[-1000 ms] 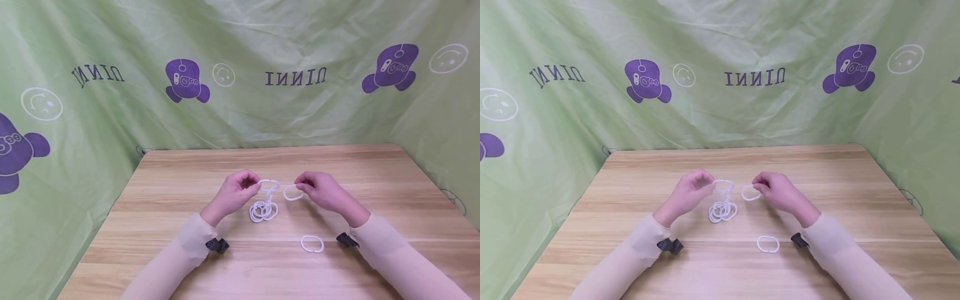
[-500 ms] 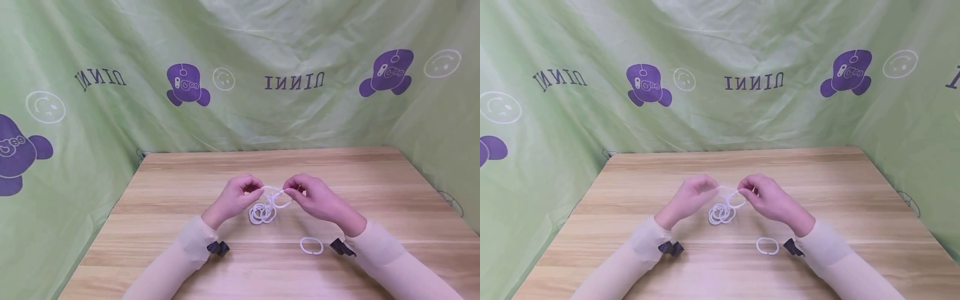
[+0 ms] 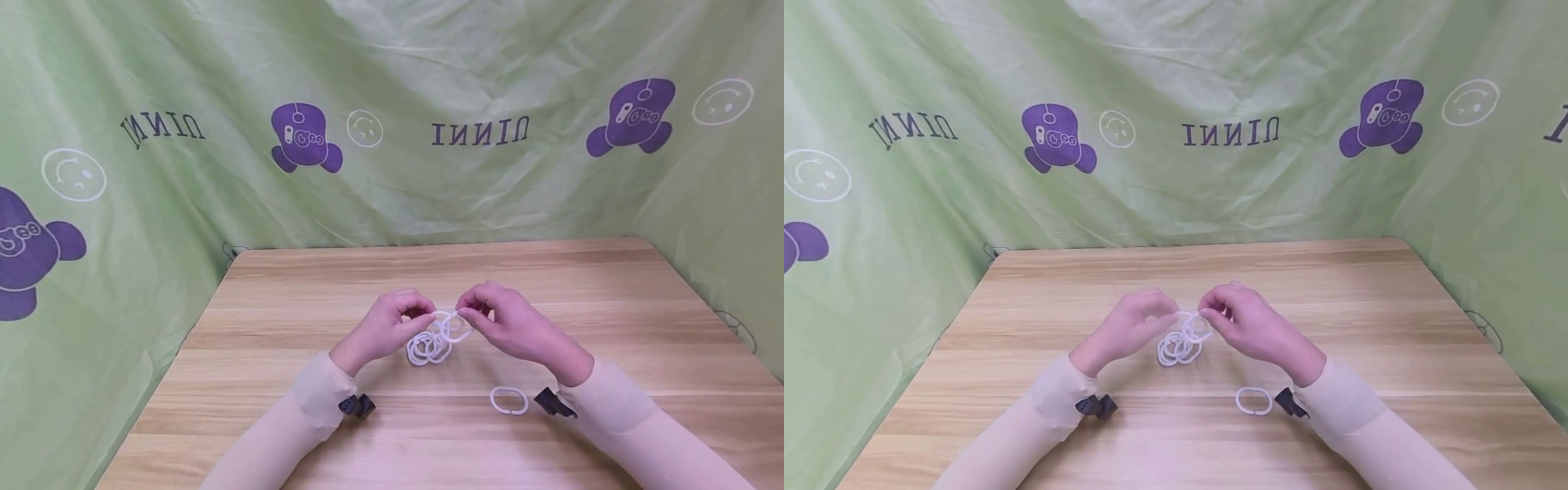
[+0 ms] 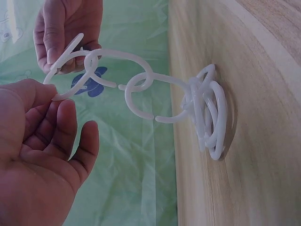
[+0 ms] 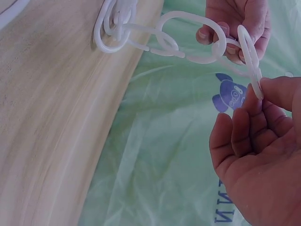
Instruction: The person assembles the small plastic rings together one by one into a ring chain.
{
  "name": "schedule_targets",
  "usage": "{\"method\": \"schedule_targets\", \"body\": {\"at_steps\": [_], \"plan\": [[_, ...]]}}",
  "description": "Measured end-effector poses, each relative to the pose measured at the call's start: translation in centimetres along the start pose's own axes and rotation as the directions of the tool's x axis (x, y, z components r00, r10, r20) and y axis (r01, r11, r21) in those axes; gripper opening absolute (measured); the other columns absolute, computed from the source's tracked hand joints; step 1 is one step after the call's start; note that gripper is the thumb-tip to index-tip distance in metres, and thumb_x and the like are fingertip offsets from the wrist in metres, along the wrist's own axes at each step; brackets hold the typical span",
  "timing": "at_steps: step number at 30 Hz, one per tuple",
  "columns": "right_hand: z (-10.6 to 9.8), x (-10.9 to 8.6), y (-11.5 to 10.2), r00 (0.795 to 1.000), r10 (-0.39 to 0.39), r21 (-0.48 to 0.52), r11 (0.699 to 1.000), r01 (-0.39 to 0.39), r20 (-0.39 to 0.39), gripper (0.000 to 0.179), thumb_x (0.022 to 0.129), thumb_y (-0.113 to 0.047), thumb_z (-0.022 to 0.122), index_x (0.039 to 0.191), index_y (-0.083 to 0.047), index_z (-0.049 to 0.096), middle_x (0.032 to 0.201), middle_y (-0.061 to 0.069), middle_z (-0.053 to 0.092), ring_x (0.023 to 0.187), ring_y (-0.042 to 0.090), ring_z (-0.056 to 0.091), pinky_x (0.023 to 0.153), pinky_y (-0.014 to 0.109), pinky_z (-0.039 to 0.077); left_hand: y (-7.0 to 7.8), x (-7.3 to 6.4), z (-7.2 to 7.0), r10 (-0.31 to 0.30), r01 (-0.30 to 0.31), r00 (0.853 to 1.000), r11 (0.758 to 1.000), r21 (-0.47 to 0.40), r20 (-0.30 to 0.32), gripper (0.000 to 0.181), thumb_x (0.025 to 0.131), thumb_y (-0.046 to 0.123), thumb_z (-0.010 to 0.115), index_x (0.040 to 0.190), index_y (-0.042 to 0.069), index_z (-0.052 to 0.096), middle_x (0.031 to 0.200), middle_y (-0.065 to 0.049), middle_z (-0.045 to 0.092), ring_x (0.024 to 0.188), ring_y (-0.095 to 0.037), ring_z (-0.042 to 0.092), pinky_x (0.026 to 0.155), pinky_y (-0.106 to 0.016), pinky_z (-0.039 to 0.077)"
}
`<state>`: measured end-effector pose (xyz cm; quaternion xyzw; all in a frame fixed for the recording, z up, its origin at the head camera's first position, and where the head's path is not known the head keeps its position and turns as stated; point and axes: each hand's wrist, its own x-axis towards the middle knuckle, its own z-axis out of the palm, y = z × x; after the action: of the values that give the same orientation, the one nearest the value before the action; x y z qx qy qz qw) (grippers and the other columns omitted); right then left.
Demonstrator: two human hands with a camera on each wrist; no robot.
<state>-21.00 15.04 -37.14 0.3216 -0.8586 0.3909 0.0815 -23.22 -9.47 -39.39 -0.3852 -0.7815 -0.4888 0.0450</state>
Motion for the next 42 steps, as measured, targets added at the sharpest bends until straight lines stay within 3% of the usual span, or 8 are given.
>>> {"method": "schedule_targets", "body": {"at_steps": [8,15,22,27,34,39,42], "plan": [[0.2,0.2,0.0,0.998,-0.062,-0.088,0.994,0.06,-0.025,0.008,0.09,-0.005,0.07,0.093,-0.013,0.067,0.085,-0.009,0.06,0.079,0.008,0.055,0.067,0.032,0.051,-0.1,-0.1,0.0,0.036,-0.037,0.999,0.999,0.034,0.027,0.005,0.091,0.004,0.067,0.094,0.002,0.07,0.086,0.001,0.063,0.078,-0.008,0.059,0.068,-0.025,0.052],[0.6,0.5,-0.3,0.999,-0.041,-0.148,0.988,0.035,-0.036,0.003,0.092,-0.009,0.068,0.091,-0.006,0.067,0.085,-0.006,0.061,0.081,0.011,0.054,0.07,0.033,0.051,-0.2,-0.1,0.0,0.037,-0.038,0.998,0.999,0.024,0.041,0.004,0.092,0.005,0.066,0.093,0.004,0.07,0.085,0.001,0.062,0.077,-0.009,0.058,0.067,-0.026,0.052],[1.0,0.6,-0.7,0.999,-0.001,-0.17,0.985,-0.008,-0.049,0.004,0.092,-0.006,0.067,0.091,-0.009,0.069,0.084,-0.006,0.061,0.082,0.014,0.053,0.069,0.032,0.049,0.6,0.0,0.2,0.072,-0.076,0.993,0.996,0.044,0.096,0.006,0.092,0.007,0.067,0.094,0.003,0.071,0.083,0.001,0.062,0.075,-0.007,0.058,0.068,-0.024,0.052],[1.1,0.7,-0.6,0.994,-0.032,-0.162,0.987,0.016,-0.101,0.004,0.091,-0.004,0.067,0.093,-0.008,0.068,0.083,-0.006,0.061,0.082,0.012,0.054,0.068,0.032,0.049,0.4,0.0,0.2,-0.002,-0.002,0.997,0.999,0.046,0.082,0.007,0.09,0.01,0.072,0.096,0.007,0.071,0.083,0.004,0.065,0.075,-0.005,0.059,0.069,-0.027,0.053],[1.3,1.0,-0.7,0.975,-0.109,-0.157,0.984,0.079,-0.193,0.007,0.089,-0.001,0.069,0.093,-0.007,0.067,0.08,-0.007,0.06,0.078,0.01,0.052,0.065,0.029,0.049,0.1,0.1,0.1,-0.047,0.048,0.999,0.998,0.049,-0.012,0.004,0.091,0.011,0.07,0.089,0.007,0.07,0.079,0.002,0.067,0.072,-0.012,0.061,0.066,-0.028,0.053],[1.4,1.0,-0.9,0.965,-0.113,-0.139,0.987,0.082,-0.236,0.009,0.089,0.0,0.069,0.095,-0.007,0.067,0.079,-0.008,0.059,0.075,0.009,0.05,0.062,0.031,0.048,0.3,0.1,0.1,-0.104,0.106,0.994,0.994,0.04,-0.041,0.006,0.091,0.013,0.071,0.09,0.007,0.068,0.08,0.001,0.066,0.072,-0.021,0.062,0.066,-0.032,0.054],[1.5,1.0,-1.0,0.96,-0.104,-0.12,0.99,0.075,-0.261,0.01,0.089,0.0,0.069,0.095,-0.008,0.067,0.079,-0.007,0.058,0.074,0.009,0.049,0.061,0.033,0.048,0.3,0.1,0.1,-0.125,0.126,0.991,0.992,0.028,-0.035,0.006,0.091,0.013,0.071,0.091,0.007,0.07,0.081,0.001,0.066,0.072,-0.018,0.061,0.066,-0.034,0.054]]}}
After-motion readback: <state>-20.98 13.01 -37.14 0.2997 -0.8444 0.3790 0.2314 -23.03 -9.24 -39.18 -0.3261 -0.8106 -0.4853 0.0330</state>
